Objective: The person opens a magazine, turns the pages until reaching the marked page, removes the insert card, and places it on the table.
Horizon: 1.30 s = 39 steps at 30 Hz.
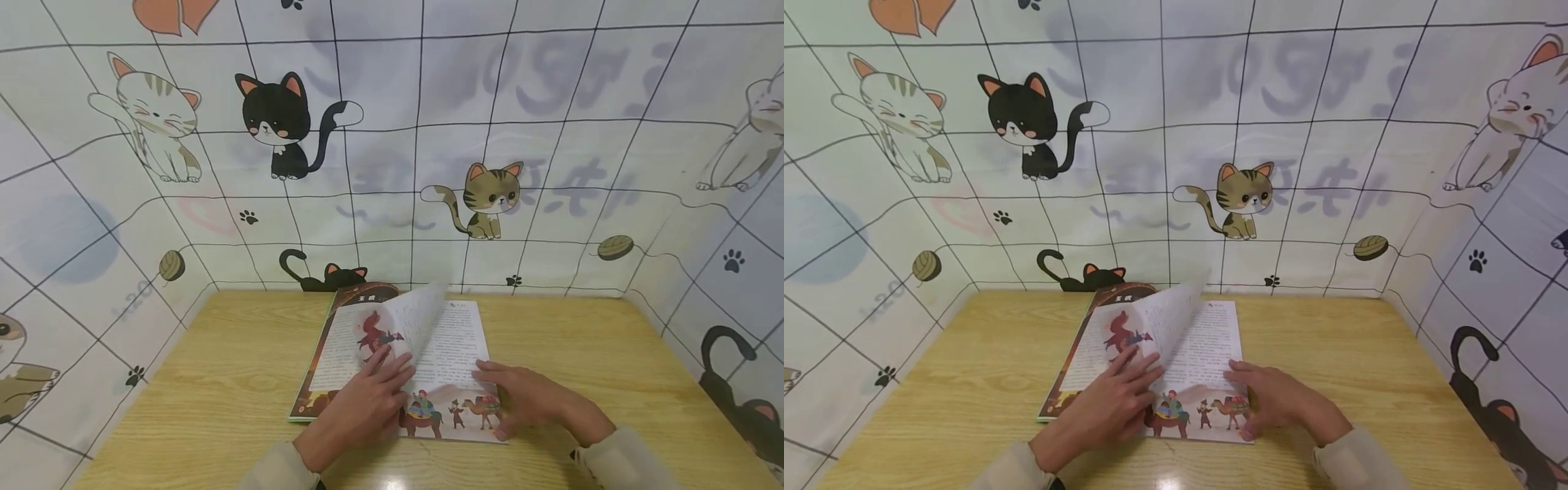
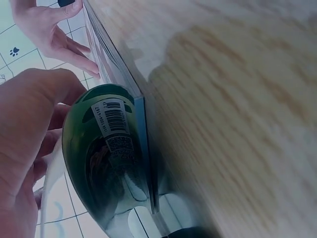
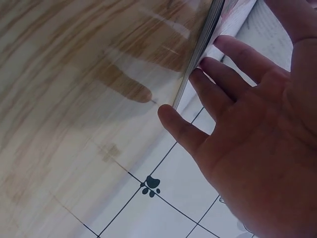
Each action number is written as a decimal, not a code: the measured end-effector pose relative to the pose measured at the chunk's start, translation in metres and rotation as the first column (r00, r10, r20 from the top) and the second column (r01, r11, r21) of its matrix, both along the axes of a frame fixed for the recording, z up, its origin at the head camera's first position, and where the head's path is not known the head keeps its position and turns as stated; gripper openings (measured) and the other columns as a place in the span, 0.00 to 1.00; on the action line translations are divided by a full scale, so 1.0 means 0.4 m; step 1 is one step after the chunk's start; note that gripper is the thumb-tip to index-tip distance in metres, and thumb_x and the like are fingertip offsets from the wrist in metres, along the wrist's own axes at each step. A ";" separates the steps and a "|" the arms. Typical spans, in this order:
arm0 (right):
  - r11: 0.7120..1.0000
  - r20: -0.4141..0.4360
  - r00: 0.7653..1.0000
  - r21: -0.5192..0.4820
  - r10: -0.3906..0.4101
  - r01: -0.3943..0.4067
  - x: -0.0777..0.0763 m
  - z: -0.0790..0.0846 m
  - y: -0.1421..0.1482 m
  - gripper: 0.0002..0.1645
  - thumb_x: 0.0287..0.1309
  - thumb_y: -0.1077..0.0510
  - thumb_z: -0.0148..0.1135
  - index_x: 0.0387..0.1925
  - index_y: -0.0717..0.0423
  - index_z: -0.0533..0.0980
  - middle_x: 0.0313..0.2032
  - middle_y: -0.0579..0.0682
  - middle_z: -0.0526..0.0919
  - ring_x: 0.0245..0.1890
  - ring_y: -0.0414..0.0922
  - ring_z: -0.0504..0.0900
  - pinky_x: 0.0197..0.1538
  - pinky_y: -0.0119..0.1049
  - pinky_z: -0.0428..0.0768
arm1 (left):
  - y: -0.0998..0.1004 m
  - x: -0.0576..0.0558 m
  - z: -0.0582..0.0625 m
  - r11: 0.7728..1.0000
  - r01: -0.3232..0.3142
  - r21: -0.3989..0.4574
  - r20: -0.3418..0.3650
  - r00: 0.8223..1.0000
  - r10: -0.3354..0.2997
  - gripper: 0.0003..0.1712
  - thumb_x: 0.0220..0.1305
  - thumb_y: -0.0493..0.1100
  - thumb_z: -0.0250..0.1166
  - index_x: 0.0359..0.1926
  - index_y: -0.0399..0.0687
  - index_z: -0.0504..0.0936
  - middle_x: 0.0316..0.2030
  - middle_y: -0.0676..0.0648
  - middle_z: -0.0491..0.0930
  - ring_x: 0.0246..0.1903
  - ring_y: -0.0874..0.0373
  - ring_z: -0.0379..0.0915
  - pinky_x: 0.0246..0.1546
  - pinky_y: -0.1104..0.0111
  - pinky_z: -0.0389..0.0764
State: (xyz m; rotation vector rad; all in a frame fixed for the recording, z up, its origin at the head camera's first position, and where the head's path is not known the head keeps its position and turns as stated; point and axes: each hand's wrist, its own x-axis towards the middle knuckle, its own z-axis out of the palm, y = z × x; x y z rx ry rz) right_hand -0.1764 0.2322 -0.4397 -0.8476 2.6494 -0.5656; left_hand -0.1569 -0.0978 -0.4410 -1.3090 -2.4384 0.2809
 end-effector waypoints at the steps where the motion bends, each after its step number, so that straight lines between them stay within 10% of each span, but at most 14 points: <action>1: 1.000 -0.005 1.000 -0.001 -0.003 0.003 0.000 0.001 -0.001 0.59 0.34 0.41 0.82 0.68 0.59 0.69 0.71 0.59 0.65 0.68 0.64 0.66 0.63 0.63 0.67 | -0.001 0.000 0.000 1.000 -0.009 -0.006 -0.001 1.000 0.009 0.12 0.60 0.54 0.65 0.41 0.58 0.89 0.65 0.49 0.74 0.73 0.51 0.56 0.71 0.45 0.51; 14: 1.000 0.006 1.000 -0.002 -0.014 0.014 0.002 0.013 -0.004 0.60 0.33 0.40 0.82 0.68 0.60 0.69 0.71 0.60 0.65 0.67 0.67 0.65 0.62 0.66 0.65 | -0.006 -0.007 -0.005 0.992 -0.126 0.030 0.054 0.991 0.124 0.13 0.58 0.55 0.63 0.35 0.54 0.87 0.60 0.48 0.79 0.68 0.47 0.64 0.58 0.33 0.63; 27: 1.000 0.010 1.000 -0.006 -0.003 0.003 -0.001 0.003 -0.001 0.61 0.33 0.36 0.80 0.69 0.60 0.69 0.71 0.60 0.64 0.69 0.65 0.64 0.63 0.65 0.65 | -0.015 -0.002 -0.012 0.953 -0.299 0.041 0.287 0.917 0.276 0.19 0.63 0.57 0.60 0.45 0.53 0.85 0.65 0.46 0.73 0.68 0.45 0.64 0.50 0.36 0.74; 39: 1.000 -0.007 1.000 0.001 -0.011 0.011 0.002 0.004 -0.004 0.61 0.32 0.38 0.81 0.67 0.61 0.70 0.71 0.59 0.65 0.69 0.64 0.64 0.63 0.64 0.66 | -0.021 -0.003 -0.012 0.950 -0.303 0.069 0.351 0.899 0.262 0.20 0.63 0.56 0.62 0.50 0.52 0.85 0.65 0.46 0.73 0.67 0.43 0.65 0.47 0.38 0.77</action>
